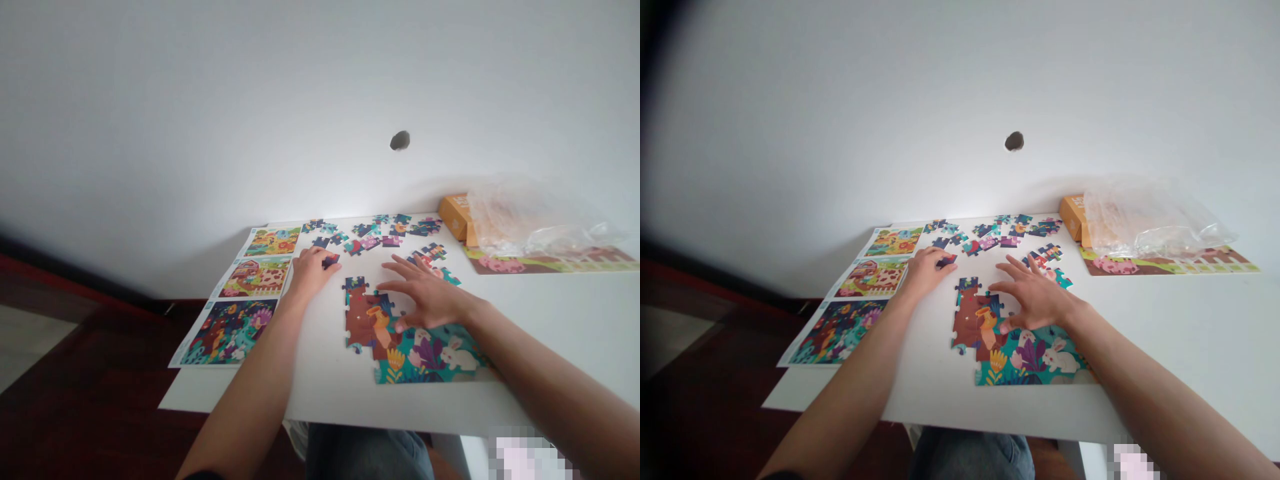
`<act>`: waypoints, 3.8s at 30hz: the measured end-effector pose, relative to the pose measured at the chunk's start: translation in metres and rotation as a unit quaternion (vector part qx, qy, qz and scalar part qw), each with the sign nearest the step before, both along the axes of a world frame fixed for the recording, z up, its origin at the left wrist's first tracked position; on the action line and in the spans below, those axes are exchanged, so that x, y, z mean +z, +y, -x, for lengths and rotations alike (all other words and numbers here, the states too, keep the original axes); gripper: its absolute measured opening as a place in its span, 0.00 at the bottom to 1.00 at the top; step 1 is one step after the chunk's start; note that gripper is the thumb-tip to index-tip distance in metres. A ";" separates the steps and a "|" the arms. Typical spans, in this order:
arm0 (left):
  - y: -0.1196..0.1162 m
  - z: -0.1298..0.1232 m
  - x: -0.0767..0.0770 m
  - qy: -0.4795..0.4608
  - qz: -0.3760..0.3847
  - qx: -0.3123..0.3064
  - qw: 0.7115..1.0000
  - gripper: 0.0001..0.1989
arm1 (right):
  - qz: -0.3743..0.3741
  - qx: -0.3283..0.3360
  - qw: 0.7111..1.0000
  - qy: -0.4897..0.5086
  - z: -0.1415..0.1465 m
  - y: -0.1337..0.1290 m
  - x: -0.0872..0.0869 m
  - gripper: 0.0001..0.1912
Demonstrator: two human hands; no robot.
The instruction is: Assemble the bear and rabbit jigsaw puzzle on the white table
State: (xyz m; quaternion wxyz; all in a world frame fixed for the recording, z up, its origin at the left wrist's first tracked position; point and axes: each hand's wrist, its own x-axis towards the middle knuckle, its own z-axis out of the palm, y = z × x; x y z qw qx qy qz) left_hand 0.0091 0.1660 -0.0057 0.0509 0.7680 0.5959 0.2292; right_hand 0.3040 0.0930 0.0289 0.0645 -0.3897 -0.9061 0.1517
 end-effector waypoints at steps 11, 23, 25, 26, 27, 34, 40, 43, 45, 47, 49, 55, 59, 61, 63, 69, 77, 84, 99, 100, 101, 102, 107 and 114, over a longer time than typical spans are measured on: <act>-0.004 0.000 0.004 -0.007 0.007 -0.090 0.996 0.24 | 0.029 -0.002 1.000 0.002 -0.001 0.000 -0.003 0.42; -0.008 0.003 0.011 -0.002 0.035 -0.073 0.997 0.13 | 0.030 0.000 0.999 0.013 0.000 0.001 -0.003 0.42; -0.008 0.005 0.012 -0.006 0.061 -0.091 0.994 0.12 | -0.010 -0.011 0.999 0.034 -0.001 0.003 -0.003 0.34; -0.008 0.006 0.013 -0.011 0.071 -0.103 0.992 0.12 | -0.040 -0.041 0.997 0.047 -0.002 0.005 -0.003 0.29; -0.009 0.007 0.013 -0.015 0.079 -0.114 0.990 0.13 | -0.073 -0.090 0.992 0.056 -0.004 0.008 -0.003 0.26; -0.007 0.007 0.009 -0.014 0.078 -0.119 0.990 0.15 | -0.099 -0.369 0.923 -0.041 -0.023 0.026 -0.016 0.21; -0.007 0.008 0.008 -0.041 0.054 -0.088 0.994 0.12 | -0.078 -0.325 0.942 0.008 -0.022 0.031 -0.027 0.17; -0.008 0.010 0.010 -0.035 0.061 -0.121 0.990 0.13 | -0.080 -0.298 0.950 0.045 -0.022 0.033 -0.032 0.20; -0.008 0.011 0.008 -0.032 0.063 -0.139 0.988 0.14 | -0.078 -0.288 0.953 0.056 -0.023 0.034 -0.034 0.23; -0.006 0.010 0.005 -0.036 0.060 -0.139 0.988 0.15 | -0.077 -0.284 0.954 0.061 -0.022 0.034 -0.034 0.24; -0.005 0.008 0.002 -0.041 0.052 -0.128 0.990 0.14 | -0.078 -0.282 0.954 0.070 -0.019 0.032 -0.031 0.21; -0.002 0.003 -0.001 -0.048 0.040 -0.101 0.993 0.13 | -0.072 -0.283 0.954 0.075 -0.008 0.024 -0.022 0.09; -0.001 0.001 0.000 -0.065 0.040 -0.085 0.993 0.17 | -0.072 -0.302 0.948 0.071 -0.009 0.025 -0.023 0.10; -0.002 0.000 0.002 -0.084 0.031 -0.084 0.992 0.19 | -0.071 -0.297 0.949 0.072 -0.010 0.027 -0.024 0.13; -0.003 -0.002 0.005 -0.108 0.023 -0.090 0.990 0.20 | -0.068 -0.288 0.953 0.066 -0.012 0.028 -0.025 0.13; -0.002 -0.005 0.003 -0.218 0.021 -0.090 0.972 0.18 | -0.064 -0.303 0.948 0.070 -0.014 0.030 -0.029 0.21; -0.006 -0.007 0.005 -0.276 0.041 -0.093 0.956 0.18 | -0.018 -0.274 0.921 0.277 0.007 0.017 -0.018 0.16; 0.003 0.007 0.001 -0.136 0.004 -0.008 0.991 0.13 | 0.087 -0.224 0.896 0.374 0.029 -0.003 -0.012 0.16; -0.045 -0.041 0.031 -0.222 0.152 -0.283 0.921 0.11 | 0.120 -0.141 0.906 0.381 0.036 -0.008 -0.021 0.12; -0.044 -0.040 0.032 -0.221 0.149 -0.282 0.922 0.10 | 0.112 -0.136 0.910 0.374 0.036 -0.009 -0.020 0.14; -0.044 -0.039 0.033 -0.221 0.143 -0.276 0.925 0.10 | 0.097 -0.127 0.920 0.359 0.036 -0.009 -0.019 0.17; -0.042 -0.038 0.033 -0.227 0.131 -0.260 0.929 0.10 | 0.073 -0.116 0.933 0.333 0.035 -0.009 -0.019 0.21; -0.025 -0.023 0.030 -0.318 0.082 -0.095 0.940 0.11 | -0.034 -0.108 0.984 0.134 0.024 -0.005 -0.017 0.46; -0.017 0.001 0.032 -0.284 0.252 -0.086 0.921 0.11 | -0.039 -0.175 0.983 0.049 0.011 0.004 -0.024 0.50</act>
